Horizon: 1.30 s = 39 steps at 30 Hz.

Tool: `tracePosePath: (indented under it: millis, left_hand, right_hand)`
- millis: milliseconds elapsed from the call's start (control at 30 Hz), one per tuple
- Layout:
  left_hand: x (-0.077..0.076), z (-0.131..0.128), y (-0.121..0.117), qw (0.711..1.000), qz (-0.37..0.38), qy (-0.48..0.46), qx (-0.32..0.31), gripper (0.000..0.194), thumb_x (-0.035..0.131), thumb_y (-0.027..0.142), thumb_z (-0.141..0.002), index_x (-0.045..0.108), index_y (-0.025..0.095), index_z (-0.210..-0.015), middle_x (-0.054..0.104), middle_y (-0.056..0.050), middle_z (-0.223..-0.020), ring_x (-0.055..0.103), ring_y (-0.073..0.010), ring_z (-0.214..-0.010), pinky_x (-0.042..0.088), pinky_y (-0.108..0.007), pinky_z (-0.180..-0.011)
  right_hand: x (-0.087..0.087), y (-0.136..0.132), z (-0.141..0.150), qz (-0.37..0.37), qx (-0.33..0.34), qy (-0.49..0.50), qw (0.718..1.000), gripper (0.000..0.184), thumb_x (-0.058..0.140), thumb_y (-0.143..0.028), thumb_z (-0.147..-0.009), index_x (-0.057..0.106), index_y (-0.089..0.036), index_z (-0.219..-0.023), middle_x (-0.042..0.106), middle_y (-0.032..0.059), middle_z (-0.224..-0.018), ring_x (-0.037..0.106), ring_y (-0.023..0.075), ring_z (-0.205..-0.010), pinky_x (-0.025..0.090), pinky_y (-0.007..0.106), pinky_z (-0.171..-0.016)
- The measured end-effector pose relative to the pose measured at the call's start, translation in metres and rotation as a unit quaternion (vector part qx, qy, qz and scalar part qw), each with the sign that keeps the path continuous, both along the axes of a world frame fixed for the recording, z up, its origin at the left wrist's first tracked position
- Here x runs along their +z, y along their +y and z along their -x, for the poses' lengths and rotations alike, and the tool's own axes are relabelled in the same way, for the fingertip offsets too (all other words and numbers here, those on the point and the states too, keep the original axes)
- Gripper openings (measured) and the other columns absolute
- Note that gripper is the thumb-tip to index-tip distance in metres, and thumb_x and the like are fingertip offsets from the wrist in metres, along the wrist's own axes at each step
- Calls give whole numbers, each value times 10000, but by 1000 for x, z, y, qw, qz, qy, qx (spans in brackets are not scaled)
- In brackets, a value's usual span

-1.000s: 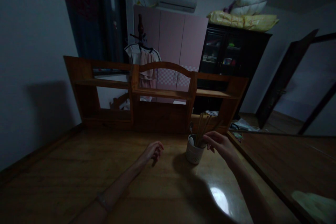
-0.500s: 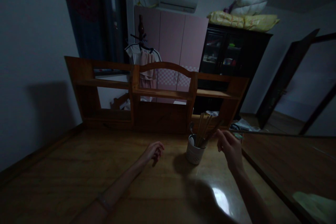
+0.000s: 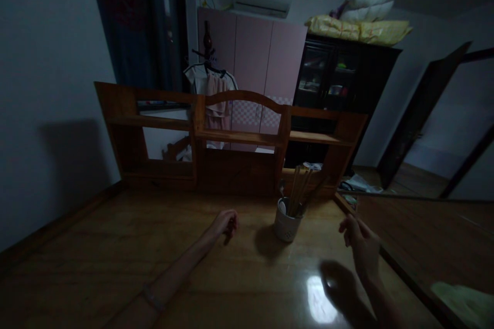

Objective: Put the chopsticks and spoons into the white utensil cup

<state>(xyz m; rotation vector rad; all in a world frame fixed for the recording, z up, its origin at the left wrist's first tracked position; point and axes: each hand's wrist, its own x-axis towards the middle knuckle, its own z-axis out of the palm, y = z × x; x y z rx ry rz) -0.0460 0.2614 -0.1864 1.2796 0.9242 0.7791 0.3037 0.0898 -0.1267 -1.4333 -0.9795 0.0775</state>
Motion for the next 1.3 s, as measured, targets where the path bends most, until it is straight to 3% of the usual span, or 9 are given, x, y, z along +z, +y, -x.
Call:
tracePosePath:
  millis: [167, 300, 400, 533, 633, 767, 933, 1100, 1300]
  left_hand:
    - [-6, -1, 3, 999, -8, -15, 34, 130, 462, 303, -643, 438, 197, -573, 528, 34, -478, 460, -87, -312, 266, -168, -324]
    - [-7, 2, 5, 998, -19, -28, 56, 124, 459, 303, -633, 447, 198, -569, 512, 44, -468, 453, -83, -313, 276, -168, -327]
    - [-6, 5, 5, 996, -30, -40, 78, 117, 465, 295, -629, 447, 199, -564, 486, 57, -452, 444, -79, -315, 283, -168, -333]
    - [-3, 6, 4, 992, -43, -66, 98, 122, 478, 300, -646, 471, 196, -582, 470, 64, -458, 429, -72, -330, 292, -169, -346]
    - [-2, 5, 3, 989, -49, -89, 111, 164, 488, 351, -692, 513, 196, -646, 477, 65, -495, 443, -74, -365, 326, -173, -367]
    - [2, 5, 3, 986, -48, -103, 119, 260, 508, 446, -724, 555, 191, -741, 510, 55, -548, 485, -91, -404, 381, -193, -396]
    - [12, 7, 0, 985, -56, -120, 112, 337, 526, 508, -741, 558, 189, -843, 555, 33, -627, 561, -120, -489, 460, -228, -468]
    - [15, 8, 2, 982, -63, -138, 114, 349, 567, 504, -737, 536, 197, -900, 564, 21, -718, 581, -122, -558, 472, -223, -482]
    - [8, 6, 8, 978, -78, -160, 111, 383, 615, 496, -741, 521, 209, -976, 599, -17, -856, 622, -148, -705, 517, -256, -579]
  right_hand:
    - [-27, -8, 3, 91, 15, -49, 995, 438, 467, -528, -904, 573, -194, -641, 566, 21, -601, 503, 161, -507, 382, 272, -481]
    - [-24, -7, 12, 110, 39, -95, 989, 378, 489, -508, -894, 589, -208, -687, 604, 39, -648, 573, 200, -607, 439, 298, -559]
    - [-22, -6, 20, 103, 93, -77, 987, 292, 576, -509, -831, 640, -227, -874, 673, 80, -879, 630, 242, -750, 508, 351, -654]
    - [-29, 8, 30, 98, 208, -16, 973, 474, 681, -488, -743, 578, -278, -1155, 554, 101, -1296, 581, 285, -1114, 515, 419, -883]
    - [-38, 31, 39, 107, 272, 11, 956, 644, 737, -444, -697, 487, -288, -1269, 476, 82, -1395, 451, 274, -1287, 408, 447, -1042]
    - [-42, 61, 58, 104, 355, 52, 928, 672, 790, -373, -636, 499, -269, -1232, 551, 78, -1307, 519, 276, -1217, 429, 439, -1011]
    - [-32, 76, 80, 85, 324, 49, 941, 656, 828, -354, -571, 551, -243, -1156, 662, 75, -1098, 625, 291, -1005, 505, 438, -868]
    - [-25, 81, 96, 87, 329, 40, 939, 665, 820, -331, -587, 538, -228, -1180, 671, 72, -1098, 625, 283, -998, 507, 405, -847]
    - [-14, 91, 121, 72, 380, 39, 921, 664, 820, -298, -604, 523, -227, -1193, 665, 65, -1110, 627, 254, -987, 506, 369, -842]
